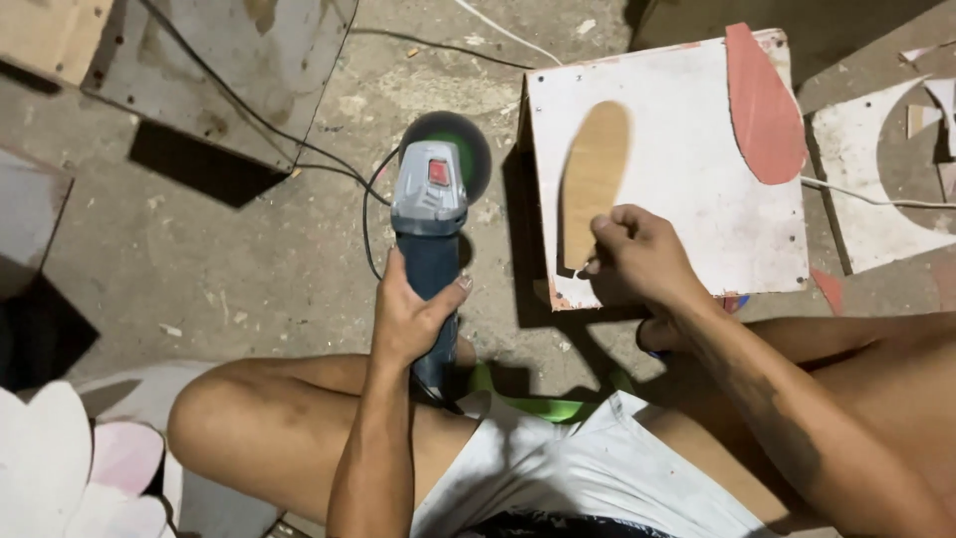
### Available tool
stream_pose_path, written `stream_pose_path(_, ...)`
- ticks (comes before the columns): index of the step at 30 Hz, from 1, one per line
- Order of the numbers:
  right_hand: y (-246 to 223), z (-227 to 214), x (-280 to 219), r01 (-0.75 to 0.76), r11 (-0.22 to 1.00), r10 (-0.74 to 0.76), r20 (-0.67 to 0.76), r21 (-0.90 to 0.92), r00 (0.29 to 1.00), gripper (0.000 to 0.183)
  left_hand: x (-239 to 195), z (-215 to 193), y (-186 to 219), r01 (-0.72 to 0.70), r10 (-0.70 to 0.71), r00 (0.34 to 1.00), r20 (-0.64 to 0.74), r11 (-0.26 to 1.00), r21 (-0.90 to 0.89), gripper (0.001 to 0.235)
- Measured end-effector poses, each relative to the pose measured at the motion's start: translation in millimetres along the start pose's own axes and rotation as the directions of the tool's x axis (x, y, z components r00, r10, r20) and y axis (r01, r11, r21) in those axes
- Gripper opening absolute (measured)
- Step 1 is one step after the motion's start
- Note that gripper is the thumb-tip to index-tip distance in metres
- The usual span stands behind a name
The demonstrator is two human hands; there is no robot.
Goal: Using a handheld angle grinder to sand and smooth the edges of small leaf-shaped cutouts.
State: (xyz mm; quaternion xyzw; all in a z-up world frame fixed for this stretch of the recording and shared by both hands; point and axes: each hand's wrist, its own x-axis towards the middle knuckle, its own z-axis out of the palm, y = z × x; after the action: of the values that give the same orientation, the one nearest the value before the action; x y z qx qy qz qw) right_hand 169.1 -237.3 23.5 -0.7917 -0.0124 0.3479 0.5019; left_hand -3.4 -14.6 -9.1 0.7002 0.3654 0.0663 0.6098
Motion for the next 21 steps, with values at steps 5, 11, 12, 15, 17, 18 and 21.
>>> stream_pose_path(5, 12.5, -0.5, 23.3, -0.014, 0.977, 0.028, 0.063, -0.212, 0.998, 0.027, -5.6, -5.8, -12.0, -0.020, 0.020, 1.000, -0.009, 1.000, 0.013, 0.058)
stream_pose_path(11, 8.0, 23.8, -32.0, 0.174, 0.783, -0.145, 0.098, -0.598, 0.985, 0.057, -16.7, -18.7, -7.0, -0.015, 0.014, 1.000, -0.011, 0.994, -0.106, 0.052)
stream_pose_path(12, 12.8, 44.2, -38.8, 0.254, 0.872, -0.144, 0.276, -0.419, 0.950, 0.067, -22.5, -14.9, 8.1, -0.021, 0.018, 1.000, -0.016, 0.984, -0.178, 0.053)
stream_pose_path(15, 29.8, 91.0, -65.4, 0.268, 0.963, -0.231, 0.560, 0.016, 0.796, 0.078, -33.9, -1.8, 27.1, -0.076, 0.077, 0.997, -0.009, 0.950, -0.303, 0.051)
stream_pose_path(17, 29.9, 109.0, -79.0, 0.197, 0.951, -0.306, 0.661, 0.237, 0.685, 0.079, -40.1, 4.2, 13.1, -0.120, 0.124, 0.992, -0.010, 0.926, -0.358, 0.049)
stream_pose_path(18, 22.7, 113.5, -81.5, 0.154, 0.971, -0.237, 0.659, 0.183, 0.714, 0.070, -41.2, 5.8, -1.4, -0.168, 0.168, 0.985, -0.029, 0.927, -0.335, 0.051)
stream_pose_path(21, 2.7, 117.5, -88.1, 0.040, 0.997, -0.073, 0.622, 0.067, 0.780, 0.048, -52.2, 16.4, 6.9, -0.213, 0.226, 0.974, -0.011, 0.903, -0.374, 0.048)
